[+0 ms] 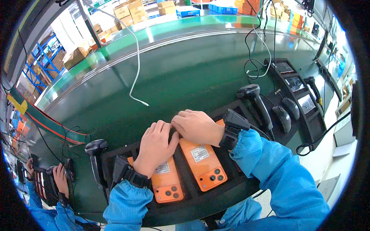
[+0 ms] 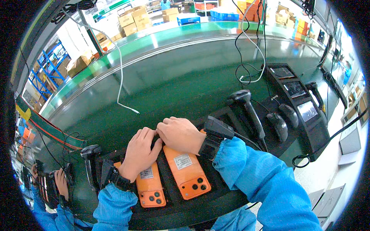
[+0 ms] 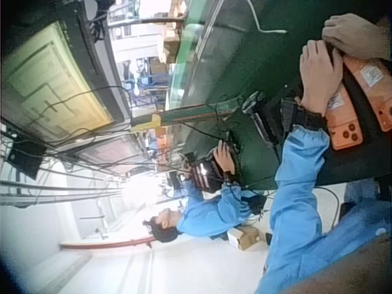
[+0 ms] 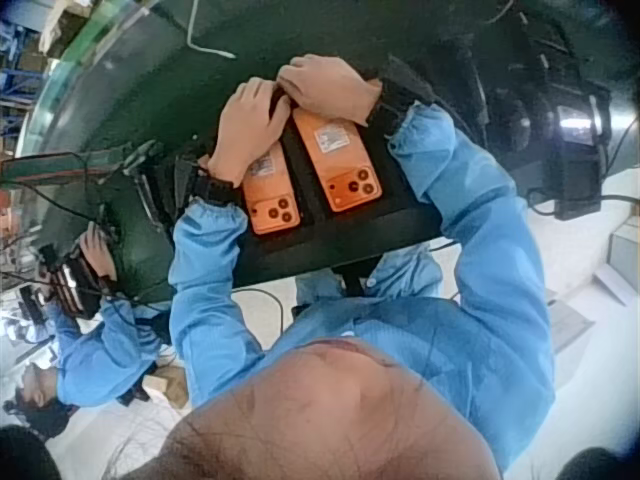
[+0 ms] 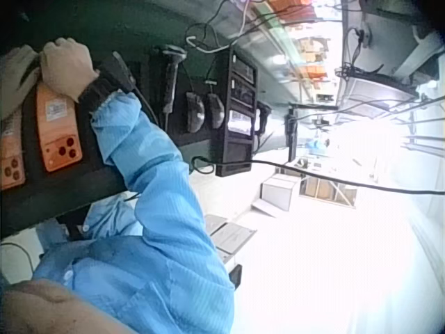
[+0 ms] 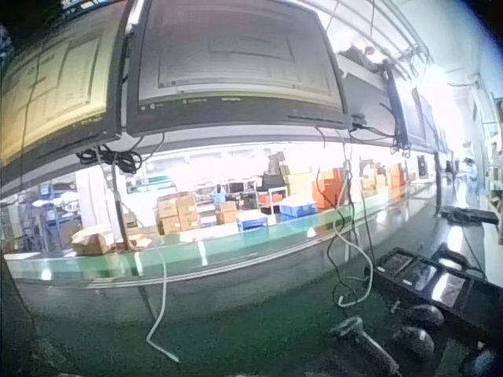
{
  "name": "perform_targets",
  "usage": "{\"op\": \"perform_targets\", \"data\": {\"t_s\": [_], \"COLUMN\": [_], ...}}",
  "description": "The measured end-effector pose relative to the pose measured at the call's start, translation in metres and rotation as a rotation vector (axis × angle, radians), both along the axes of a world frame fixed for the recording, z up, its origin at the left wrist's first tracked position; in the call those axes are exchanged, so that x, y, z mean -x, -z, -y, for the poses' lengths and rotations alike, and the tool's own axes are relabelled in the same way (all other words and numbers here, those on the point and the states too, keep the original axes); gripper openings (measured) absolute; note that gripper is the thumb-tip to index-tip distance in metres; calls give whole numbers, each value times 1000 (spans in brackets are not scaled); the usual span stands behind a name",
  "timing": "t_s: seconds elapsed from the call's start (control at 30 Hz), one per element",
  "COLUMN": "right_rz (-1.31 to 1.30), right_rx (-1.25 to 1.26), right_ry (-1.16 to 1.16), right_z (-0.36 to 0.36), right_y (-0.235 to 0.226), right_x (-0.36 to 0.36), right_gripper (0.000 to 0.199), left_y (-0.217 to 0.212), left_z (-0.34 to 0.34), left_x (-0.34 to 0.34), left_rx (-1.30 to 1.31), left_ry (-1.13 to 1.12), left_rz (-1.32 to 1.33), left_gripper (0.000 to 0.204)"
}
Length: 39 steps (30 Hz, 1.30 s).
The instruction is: Connecting and checking handheld devices at a production workstation.
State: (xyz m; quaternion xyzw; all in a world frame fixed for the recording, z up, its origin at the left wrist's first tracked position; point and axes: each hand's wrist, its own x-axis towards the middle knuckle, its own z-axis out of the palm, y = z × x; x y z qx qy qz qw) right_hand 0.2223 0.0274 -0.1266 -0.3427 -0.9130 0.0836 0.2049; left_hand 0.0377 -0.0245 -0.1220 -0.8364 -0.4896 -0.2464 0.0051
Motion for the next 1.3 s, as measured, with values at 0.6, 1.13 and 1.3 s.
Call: {"op": "perform_targets", "data": {"t_s": [0.6, 1.13, 1.3], "right_rz": [-54, -68, -76], "right_rx": [-15, 2, 1], "right_ry": [-19, -12, -15], "right_z": [0, 0, 0], "right_y": [0, 1, 0], "right_x": [0, -1, 1], "right_gripper": [19, 20, 22], "left_y": [-1, -2, -2], "left_z": [1, 1, 2], "left_x": [0, -1, 1], "left_rx": [22, 36, 36], "left_ry": [-8, -14, -16], "left_rz": [-2, -18, -20], "left_gripper": [25, 26, 26]}}
